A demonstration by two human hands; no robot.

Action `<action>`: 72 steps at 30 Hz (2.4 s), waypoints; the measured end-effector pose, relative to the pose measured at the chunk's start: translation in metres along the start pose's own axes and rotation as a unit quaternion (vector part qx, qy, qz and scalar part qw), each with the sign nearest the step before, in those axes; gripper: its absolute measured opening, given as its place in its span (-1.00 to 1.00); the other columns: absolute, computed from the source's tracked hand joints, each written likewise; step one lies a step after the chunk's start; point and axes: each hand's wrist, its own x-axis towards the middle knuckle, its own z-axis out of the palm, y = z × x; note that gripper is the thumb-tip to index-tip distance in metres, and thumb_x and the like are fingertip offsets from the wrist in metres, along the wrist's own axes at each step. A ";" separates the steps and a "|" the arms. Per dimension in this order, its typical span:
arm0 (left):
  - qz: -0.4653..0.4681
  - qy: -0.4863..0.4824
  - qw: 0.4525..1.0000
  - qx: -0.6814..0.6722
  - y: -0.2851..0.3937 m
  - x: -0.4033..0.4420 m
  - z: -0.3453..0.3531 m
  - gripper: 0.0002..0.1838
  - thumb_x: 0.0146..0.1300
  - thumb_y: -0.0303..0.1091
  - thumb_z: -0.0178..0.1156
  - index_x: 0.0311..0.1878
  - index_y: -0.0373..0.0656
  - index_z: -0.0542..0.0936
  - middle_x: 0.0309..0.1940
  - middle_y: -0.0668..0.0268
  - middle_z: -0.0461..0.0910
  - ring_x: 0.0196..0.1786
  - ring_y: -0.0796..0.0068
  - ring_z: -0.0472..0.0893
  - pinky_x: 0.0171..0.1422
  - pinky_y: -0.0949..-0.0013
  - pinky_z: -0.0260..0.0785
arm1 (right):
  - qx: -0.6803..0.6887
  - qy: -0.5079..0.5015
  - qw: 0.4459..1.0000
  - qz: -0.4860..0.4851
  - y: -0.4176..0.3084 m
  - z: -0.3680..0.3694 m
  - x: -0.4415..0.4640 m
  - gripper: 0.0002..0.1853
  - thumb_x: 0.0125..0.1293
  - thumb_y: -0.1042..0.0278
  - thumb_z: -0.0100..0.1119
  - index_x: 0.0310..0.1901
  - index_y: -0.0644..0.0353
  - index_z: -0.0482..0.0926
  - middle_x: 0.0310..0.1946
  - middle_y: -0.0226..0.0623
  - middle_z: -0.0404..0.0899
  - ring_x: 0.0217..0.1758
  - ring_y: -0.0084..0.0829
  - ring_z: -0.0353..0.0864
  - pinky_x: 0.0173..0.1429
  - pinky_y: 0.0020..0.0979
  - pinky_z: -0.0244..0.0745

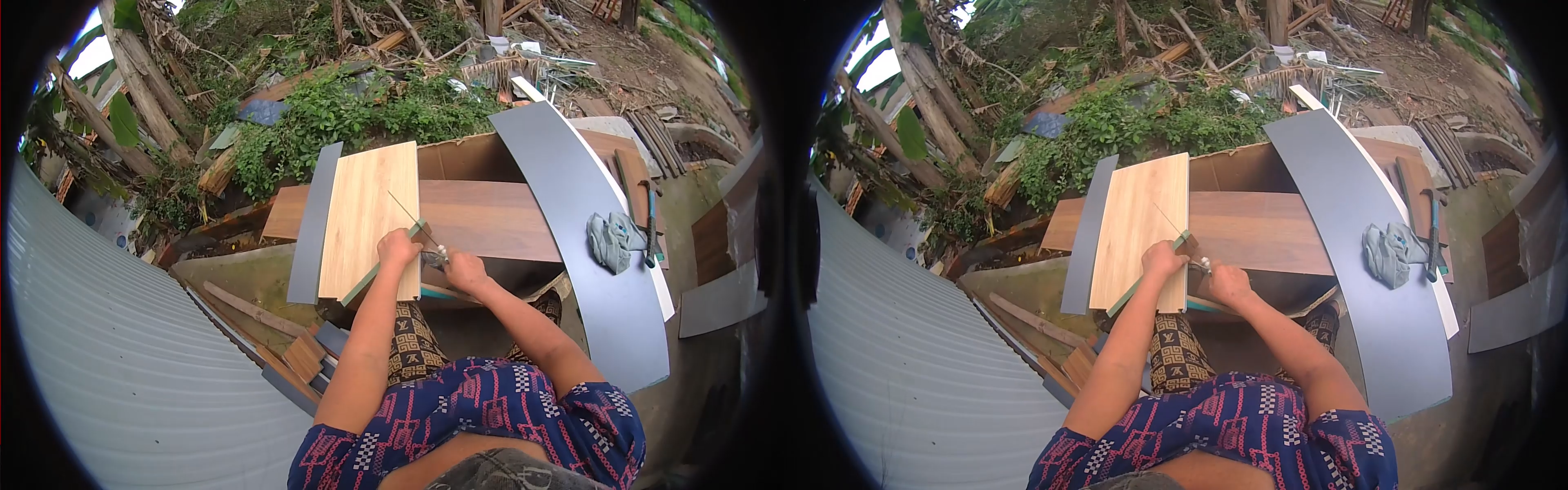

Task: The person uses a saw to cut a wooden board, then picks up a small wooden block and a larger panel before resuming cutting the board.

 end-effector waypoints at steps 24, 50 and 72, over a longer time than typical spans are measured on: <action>-0.004 -0.021 1.000 -0.014 0.000 0.002 -0.005 -0.57 -0.08 -0.09 0.35 -0.19 -0.17 0.64 -0.21 0.08 0.64 -0.06 0.18 0.61 0.06 0.22 0.42 | -0.023 -0.001 1.000 -0.019 0.015 0.000 -0.017 -0.76 0.16 0.32 0.05 -0.20 0.31 0.41 -0.43 0.08 0.59 -0.29 0.06 0.61 -0.19 0.00 0.49; -0.008 -0.014 1.000 -0.008 0.003 -0.003 -0.006 -0.57 -0.06 -0.06 0.36 -0.19 -0.18 0.63 -0.21 0.08 0.64 -0.07 0.16 0.61 0.03 0.21 0.43 | -0.027 -0.007 1.000 -0.003 0.018 -0.001 -0.026 -0.72 0.19 0.26 0.09 -0.21 0.32 0.40 -0.45 0.08 0.58 -0.29 0.06 0.60 -0.20 0.01 0.47; -0.002 -0.004 1.000 -0.007 0.002 -0.002 -0.001 -0.60 -0.08 -0.10 0.34 -0.23 -0.18 0.64 -0.23 0.07 0.64 -0.08 0.17 0.62 0.03 0.21 0.43 | -0.009 -0.013 1.000 0.005 0.007 0.001 -0.004 -0.73 0.19 0.28 0.06 -0.17 0.29 0.40 -0.40 0.11 0.58 -0.24 0.08 0.60 -0.15 0.02 0.47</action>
